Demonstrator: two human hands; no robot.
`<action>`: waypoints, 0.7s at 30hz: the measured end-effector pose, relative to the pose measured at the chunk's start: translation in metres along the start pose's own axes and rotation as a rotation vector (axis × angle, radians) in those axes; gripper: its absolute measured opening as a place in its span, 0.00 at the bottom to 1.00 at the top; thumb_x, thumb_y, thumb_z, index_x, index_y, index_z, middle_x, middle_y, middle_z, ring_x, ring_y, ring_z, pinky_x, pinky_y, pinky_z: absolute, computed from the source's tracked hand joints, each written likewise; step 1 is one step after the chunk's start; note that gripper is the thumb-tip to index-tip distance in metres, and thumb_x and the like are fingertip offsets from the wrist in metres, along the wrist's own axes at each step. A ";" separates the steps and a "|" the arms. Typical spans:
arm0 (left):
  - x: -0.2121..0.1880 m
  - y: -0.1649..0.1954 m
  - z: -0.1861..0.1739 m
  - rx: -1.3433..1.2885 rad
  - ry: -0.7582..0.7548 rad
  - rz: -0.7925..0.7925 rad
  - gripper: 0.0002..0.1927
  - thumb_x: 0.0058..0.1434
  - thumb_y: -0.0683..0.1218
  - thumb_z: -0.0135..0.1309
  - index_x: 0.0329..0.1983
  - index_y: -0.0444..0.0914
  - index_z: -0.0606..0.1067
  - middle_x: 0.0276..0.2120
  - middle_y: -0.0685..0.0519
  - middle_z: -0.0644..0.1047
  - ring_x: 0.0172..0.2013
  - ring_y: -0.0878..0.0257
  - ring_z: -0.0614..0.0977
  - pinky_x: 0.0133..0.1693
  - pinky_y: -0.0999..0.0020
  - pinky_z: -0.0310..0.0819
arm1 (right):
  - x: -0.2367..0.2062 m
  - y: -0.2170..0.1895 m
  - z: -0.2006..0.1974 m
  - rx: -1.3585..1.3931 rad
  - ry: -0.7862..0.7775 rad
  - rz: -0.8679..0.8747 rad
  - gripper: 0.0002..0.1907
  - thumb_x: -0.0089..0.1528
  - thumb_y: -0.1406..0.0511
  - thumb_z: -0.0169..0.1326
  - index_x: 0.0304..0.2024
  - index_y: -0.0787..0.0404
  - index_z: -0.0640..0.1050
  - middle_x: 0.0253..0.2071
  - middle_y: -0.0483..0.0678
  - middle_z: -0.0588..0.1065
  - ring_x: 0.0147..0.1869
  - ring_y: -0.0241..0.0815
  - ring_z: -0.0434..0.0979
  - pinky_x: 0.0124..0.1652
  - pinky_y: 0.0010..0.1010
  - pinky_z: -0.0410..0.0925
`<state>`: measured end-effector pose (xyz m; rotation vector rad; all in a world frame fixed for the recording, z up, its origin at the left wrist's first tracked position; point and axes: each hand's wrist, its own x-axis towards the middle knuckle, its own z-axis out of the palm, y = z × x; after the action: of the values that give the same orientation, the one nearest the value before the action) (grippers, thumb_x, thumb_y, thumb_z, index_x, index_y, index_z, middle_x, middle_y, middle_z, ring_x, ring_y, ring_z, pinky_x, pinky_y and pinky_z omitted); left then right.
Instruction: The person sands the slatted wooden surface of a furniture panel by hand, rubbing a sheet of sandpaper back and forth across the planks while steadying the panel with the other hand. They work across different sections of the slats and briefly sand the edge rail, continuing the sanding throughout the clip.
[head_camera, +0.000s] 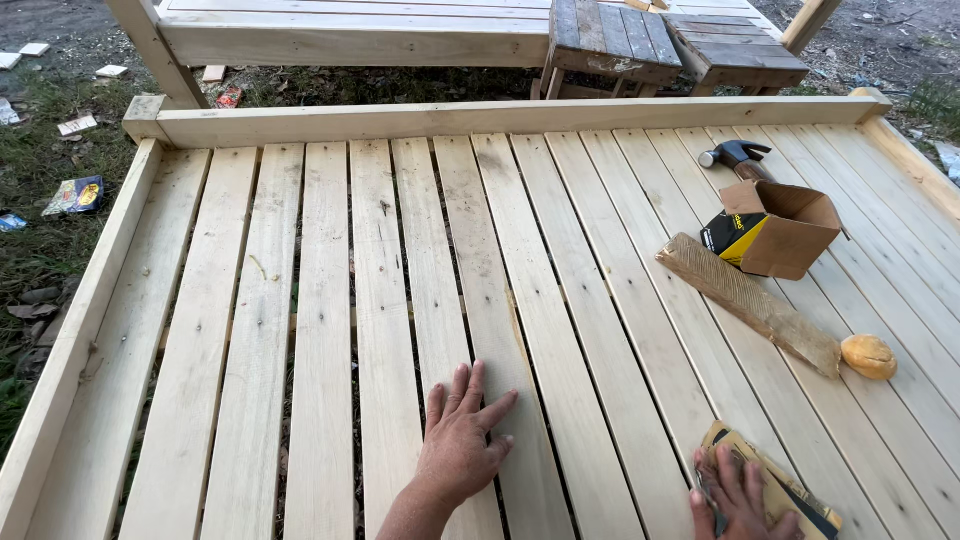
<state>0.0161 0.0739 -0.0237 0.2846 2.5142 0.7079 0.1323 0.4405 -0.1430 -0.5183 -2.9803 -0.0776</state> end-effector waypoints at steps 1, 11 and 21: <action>-0.001 0.001 -0.001 -0.002 -0.004 -0.004 0.29 0.67 0.55 0.51 0.71 0.64 0.63 0.79 0.60 0.35 0.77 0.64 0.30 0.74 0.55 0.17 | 0.002 -0.001 -0.002 0.079 0.067 0.034 0.35 0.61 0.46 0.47 0.72 0.32 0.61 0.78 0.42 0.52 0.81 0.53 0.44 0.64 0.77 0.37; -0.002 0.002 -0.004 -0.020 -0.006 -0.010 0.28 0.67 0.56 0.51 0.71 0.65 0.63 0.79 0.61 0.36 0.77 0.65 0.30 0.74 0.56 0.19 | 0.098 -0.054 -0.032 0.231 0.185 0.070 0.40 0.64 0.42 0.41 0.76 0.43 0.56 0.76 0.46 0.54 0.82 0.56 0.42 0.62 0.80 0.35; 0.001 -0.005 -0.001 -0.084 0.041 0.057 0.29 0.65 0.52 0.53 0.70 0.60 0.66 0.79 0.57 0.39 0.78 0.61 0.33 0.74 0.55 0.23 | 0.055 -0.066 -0.002 0.207 0.282 -0.312 0.34 0.61 0.48 0.46 0.70 0.42 0.62 0.74 0.42 0.60 0.80 0.51 0.50 0.66 0.72 0.41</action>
<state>0.0146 0.0694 -0.0259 0.3155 2.5156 0.8479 0.0590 0.3967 -0.1365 -0.0132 -2.7218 0.1199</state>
